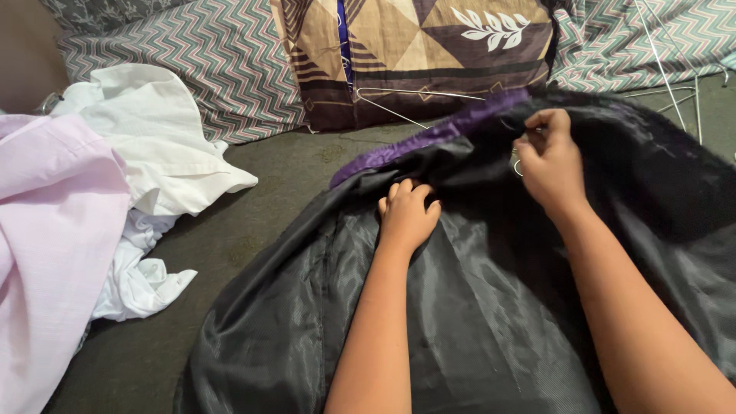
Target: The person places a red jacket on a hanger and sets it aside. Then the person buttons a purple vest, places it on a hanger, and sets it aside. Finally, the person places a pink shirt on a hanger.
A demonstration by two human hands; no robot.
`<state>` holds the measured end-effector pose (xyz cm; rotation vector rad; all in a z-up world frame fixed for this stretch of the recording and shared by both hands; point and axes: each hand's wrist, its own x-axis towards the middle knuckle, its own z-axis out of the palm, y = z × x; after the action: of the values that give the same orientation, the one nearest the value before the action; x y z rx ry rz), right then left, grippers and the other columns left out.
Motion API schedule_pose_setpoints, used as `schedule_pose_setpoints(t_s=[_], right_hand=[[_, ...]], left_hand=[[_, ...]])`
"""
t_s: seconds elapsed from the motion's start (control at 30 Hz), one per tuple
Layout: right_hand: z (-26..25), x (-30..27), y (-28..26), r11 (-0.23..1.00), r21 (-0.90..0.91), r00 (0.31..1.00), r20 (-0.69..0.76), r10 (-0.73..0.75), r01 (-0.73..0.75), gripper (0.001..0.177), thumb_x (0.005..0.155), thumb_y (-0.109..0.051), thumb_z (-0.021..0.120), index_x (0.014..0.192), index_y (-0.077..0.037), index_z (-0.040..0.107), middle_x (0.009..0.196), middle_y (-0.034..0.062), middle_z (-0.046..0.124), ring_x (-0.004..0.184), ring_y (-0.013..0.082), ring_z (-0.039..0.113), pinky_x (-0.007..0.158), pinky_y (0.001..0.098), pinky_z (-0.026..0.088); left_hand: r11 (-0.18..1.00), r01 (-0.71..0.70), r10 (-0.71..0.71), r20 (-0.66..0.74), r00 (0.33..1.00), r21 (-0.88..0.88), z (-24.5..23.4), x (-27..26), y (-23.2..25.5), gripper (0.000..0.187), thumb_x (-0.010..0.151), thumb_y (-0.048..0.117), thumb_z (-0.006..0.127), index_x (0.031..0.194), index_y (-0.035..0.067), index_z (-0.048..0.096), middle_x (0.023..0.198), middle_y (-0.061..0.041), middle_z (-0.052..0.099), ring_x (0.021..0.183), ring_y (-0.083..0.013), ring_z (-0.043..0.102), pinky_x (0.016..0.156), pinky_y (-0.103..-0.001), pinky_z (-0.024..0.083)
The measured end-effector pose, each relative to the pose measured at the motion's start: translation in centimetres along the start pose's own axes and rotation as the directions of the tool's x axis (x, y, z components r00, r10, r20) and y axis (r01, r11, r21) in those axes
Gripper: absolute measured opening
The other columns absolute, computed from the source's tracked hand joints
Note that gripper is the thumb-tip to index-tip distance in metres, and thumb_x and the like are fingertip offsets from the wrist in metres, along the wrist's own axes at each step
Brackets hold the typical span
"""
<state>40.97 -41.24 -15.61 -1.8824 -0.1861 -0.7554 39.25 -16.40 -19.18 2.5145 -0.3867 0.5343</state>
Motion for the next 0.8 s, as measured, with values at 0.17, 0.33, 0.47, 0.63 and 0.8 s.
schedule_pose_setpoints(t_s=[0.17, 0.33, 0.47, 0.63, 0.8], right_hand=[[1.2, -0.4, 2.3, 0.784, -0.588, 0.976, 0.193, -0.105, 0.201, 0.088, 0.084, -0.031, 0.082, 0.153, -0.003, 0.037, 0.152, 0.0383, 0.031, 0.139, 0.0558, 0.03, 0.107, 0.0568, 0.031], [1.7, 0.3, 5.1, 0.843, -0.538, 0.971, 0.193, 0.144, -0.018, 0.094, 0.087, -0.043, 0.077, 0.158, -0.004, 0.029, 0.158, 0.0345, 0.027, 0.142, 0.0494, 0.033, 0.112, 0.0507, 0.033], [1.4, 0.4, 4.7, 0.872, -0.484, 0.982, 0.113, 0.151, -0.079, 0.083, 0.088, -0.042, 0.073, 0.154, -0.003, 0.04, 0.151, 0.0297, 0.047, 0.14, 0.0451, 0.046, 0.114, 0.0477, 0.04], [1.2, 0.9, 5.7, 0.811, -0.541, 0.938, 0.109, 0.329, -0.221, 0.058, 0.094, -0.043, 0.068, 0.14, -0.007, 0.063, 0.143, 0.0227, 0.064, 0.135, 0.0402, 0.059, 0.116, 0.0463, 0.046], [2.7, -0.5, 4.1, 0.678, -0.694, 0.964, 0.249, -0.09, 0.242, 0.049, 0.092, -0.03, 0.064, 0.133, -0.002, 0.063, 0.137, 0.0253, 0.061, 0.127, 0.0448, 0.055, 0.109, 0.0524, 0.043]], left_hand=[[0.951, 0.234, -0.239, 0.0, 0.971, 0.203, -1.3, 0.2, 0.0, 0.081, 0.082, 0.055, 0.068, 0.15, 0.018, 0.045, 0.16, -0.017, 0.035, 0.146, -0.0399, 0.031, 0.112, -0.072, 0.017], [0.911, 0.385, -0.376, -0.08, 0.923, 0.151, -1.6, 0.8, -2.4, 0.09, 0.084, 0.062, 0.063, 0.154, 0.014, 0.034, 0.158, -0.017, 0.04, 0.14, -0.0386, 0.036, 0.108, -0.069, 0.018], [0.896, 0.394, -0.356, -0.198, 0.913, 0.205, -1.3, 1.4, -3.4, 0.069, 0.096, 0.057, 0.056, 0.151, 0.017, 0.048, 0.144, -0.017, 0.058, 0.138, -0.0391, 0.05, 0.113, -0.062, 0.029], [0.881, 0.425, -0.444, 0.056, 0.894, 0.206, -2.0, 1.6, -4.7, 0.059, 0.096, 0.056, 0.05, 0.145, 0.022, 0.053, 0.143, -0.015, 0.056, 0.132, -0.0362, 0.052, 0.111, -0.065, 0.025], [0.887, 0.393, -0.416, 0.049, 0.908, 0.243, -1.5, 1.6, -4.8, 0.063, 0.096, 0.058, 0.051, 0.147, 0.02, 0.052, 0.141, -0.016, 0.058, 0.129, -0.0351, 0.055, 0.112, -0.06, 0.027]])
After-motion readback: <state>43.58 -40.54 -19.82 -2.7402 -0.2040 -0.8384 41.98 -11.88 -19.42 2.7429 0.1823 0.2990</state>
